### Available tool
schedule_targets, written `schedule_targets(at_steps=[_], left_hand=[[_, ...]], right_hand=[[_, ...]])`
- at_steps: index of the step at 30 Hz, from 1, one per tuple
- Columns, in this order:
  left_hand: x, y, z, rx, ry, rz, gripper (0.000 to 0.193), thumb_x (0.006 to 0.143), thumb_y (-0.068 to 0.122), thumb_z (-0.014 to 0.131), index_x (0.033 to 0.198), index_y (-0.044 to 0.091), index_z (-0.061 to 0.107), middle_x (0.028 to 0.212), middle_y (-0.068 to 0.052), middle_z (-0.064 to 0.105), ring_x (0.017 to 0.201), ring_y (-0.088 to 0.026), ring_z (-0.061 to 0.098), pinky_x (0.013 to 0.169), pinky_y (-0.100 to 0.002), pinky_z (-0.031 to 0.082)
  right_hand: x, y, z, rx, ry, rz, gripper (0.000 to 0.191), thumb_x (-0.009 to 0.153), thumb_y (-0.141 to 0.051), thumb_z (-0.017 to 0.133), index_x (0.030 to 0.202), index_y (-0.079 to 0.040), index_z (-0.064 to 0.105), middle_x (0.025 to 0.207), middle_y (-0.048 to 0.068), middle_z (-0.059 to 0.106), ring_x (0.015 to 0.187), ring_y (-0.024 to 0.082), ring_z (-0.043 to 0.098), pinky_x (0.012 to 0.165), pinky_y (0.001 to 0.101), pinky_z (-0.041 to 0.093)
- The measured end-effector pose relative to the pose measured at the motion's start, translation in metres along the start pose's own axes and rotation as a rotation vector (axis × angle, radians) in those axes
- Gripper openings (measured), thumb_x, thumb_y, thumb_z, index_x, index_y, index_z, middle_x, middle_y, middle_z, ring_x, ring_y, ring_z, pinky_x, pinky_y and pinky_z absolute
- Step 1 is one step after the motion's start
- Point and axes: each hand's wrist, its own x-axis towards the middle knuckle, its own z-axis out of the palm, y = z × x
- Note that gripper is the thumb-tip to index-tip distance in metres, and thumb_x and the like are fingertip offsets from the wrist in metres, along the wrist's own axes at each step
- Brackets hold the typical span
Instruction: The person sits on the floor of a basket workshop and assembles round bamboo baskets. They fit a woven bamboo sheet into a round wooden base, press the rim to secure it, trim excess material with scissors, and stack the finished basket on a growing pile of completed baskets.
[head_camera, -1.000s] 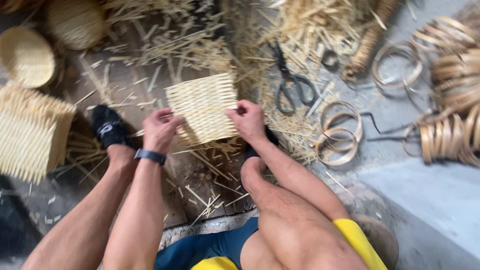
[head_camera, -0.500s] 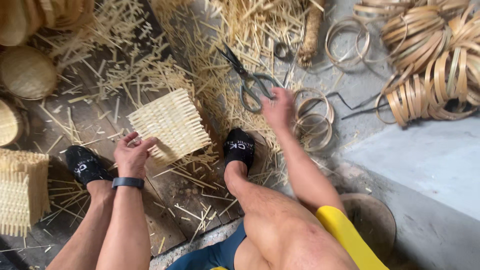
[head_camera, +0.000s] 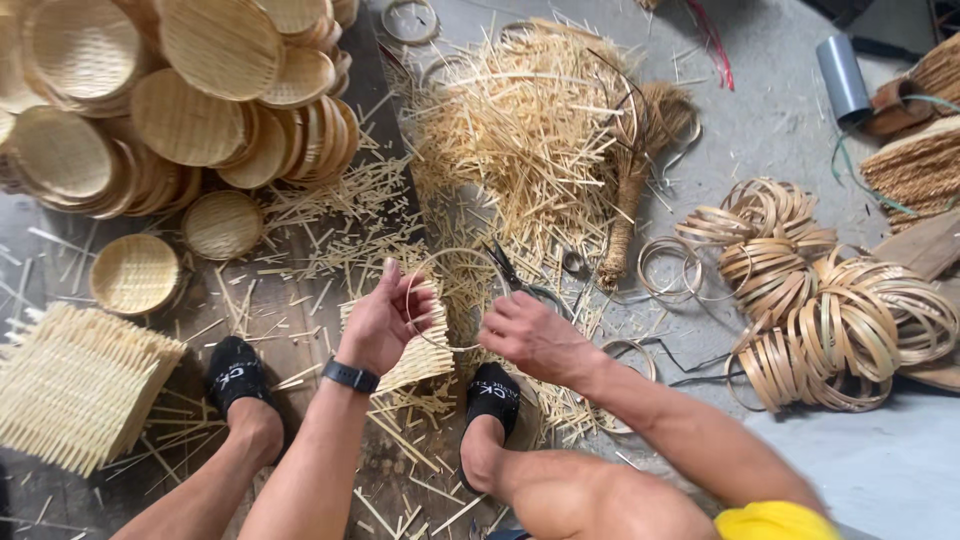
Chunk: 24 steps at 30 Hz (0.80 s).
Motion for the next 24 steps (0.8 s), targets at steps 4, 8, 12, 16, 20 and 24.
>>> schedule_targets(at_steps=[4, 8, 12, 16, 20, 24], left_hand=[[-0.049, 0.023, -0.012, -0.189, -0.108, 0.128, 0.030, 0.094, 0.033, 0.072, 0.088, 0.004, 0.069, 0.059, 0.006, 0.047, 0.051, -0.006, 0.039, 0.042, -0.021, 0.029], [-0.089, 0.034, -0.032, -0.232, -0.213, 0.222, 0.028, 0.097, 0.029, 0.070, 0.083, 0.005, 0.065, 0.059, 0.005, 0.045, 0.051, -0.006, 0.038, 0.043, -0.022, 0.028], [-0.113, 0.053, -0.049, -0.200, -0.243, 0.195, 0.027, 0.096, 0.028, 0.065, 0.081, 0.005, 0.064, 0.059, 0.004, 0.048, 0.051, -0.008, 0.041, 0.045, -0.024, 0.032], [-0.123, 0.069, -0.059, -0.135, -0.282, 0.153, 0.033, 0.097, 0.029, 0.066, 0.071, 0.010, 0.059, 0.051, 0.007, 0.040, 0.043, -0.006, 0.033, 0.040, -0.024, 0.028], [-0.118, 0.066, -0.066, -0.153, -0.284, 0.193, 0.033, 0.096, 0.025, 0.067, 0.067, 0.016, 0.053, 0.051, 0.008, 0.040, 0.042, -0.006, 0.030, 0.039, -0.024, 0.025], [-0.109, 0.058, -0.077, -0.114, -0.205, 0.227, 0.029, 0.096, 0.019, 0.068, 0.070, 0.015, 0.056, 0.053, 0.008, 0.042, 0.044, -0.006, 0.033, 0.041, -0.024, 0.027]], right_hand=[[0.058, -0.013, -0.059, 0.373, 0.179, 0.136, 0.028, 0.094, -0.034, 0.069, 0.095, -0.006, 0.069, 0.087, 0.005, 0.061, 0.081, 0.021, 0.059, 0.072, 0.0365, 0.051], [0.098, -0.023, -0.068, 1.052, 0.210, 0.661, 0.041, 0.099, -0.042, 0.061, 0.096, -0.002, 0.071, 0.076, 0.002, 0.065, 0.064, 0.014, 0.063, 0.059, 0.0309, 0.057], [0.127, -0.038, -0.063, 1.642, 0.053, 0.912, 0.041, 0.099, -0.039, 0.066, 0.084, -0.001, 0.074, 0.057, 0.001, 0.056, 0.047, 0.011, 0.049, 0.044, 0.0269, 0.043], [0.145, -0.050, -0.058, 1.879, 0.017, 0.920, 0.038, 0.099, -0.038, 0.067, 0.077, -0.008, 0.073, 0.050, -0.007, 0.042, 0.043, 0.005, 0.037, 0.040, 0.0219, 0.032], [0.151, -0.057, -0.036, 1.930, 0.127, 0.949, 0.044, 0.099, -0.035, 0.068, 0.062, -0.015, 0.059, 0.049, -0.006, 0.042, 0.040, 0.008, 0.035, 0.035, 0.0238, 0.027], [0.142, -0.056, -0.018, 1.871, 0.059, 0.937, 0.050, 0.097, -0.034, 0.072, 0.056, -0.020, 0.048, 0.046, -0.008, 0.038, 0.038, 0.009, 0.033, 0.034, 0.0255, 0.028]])
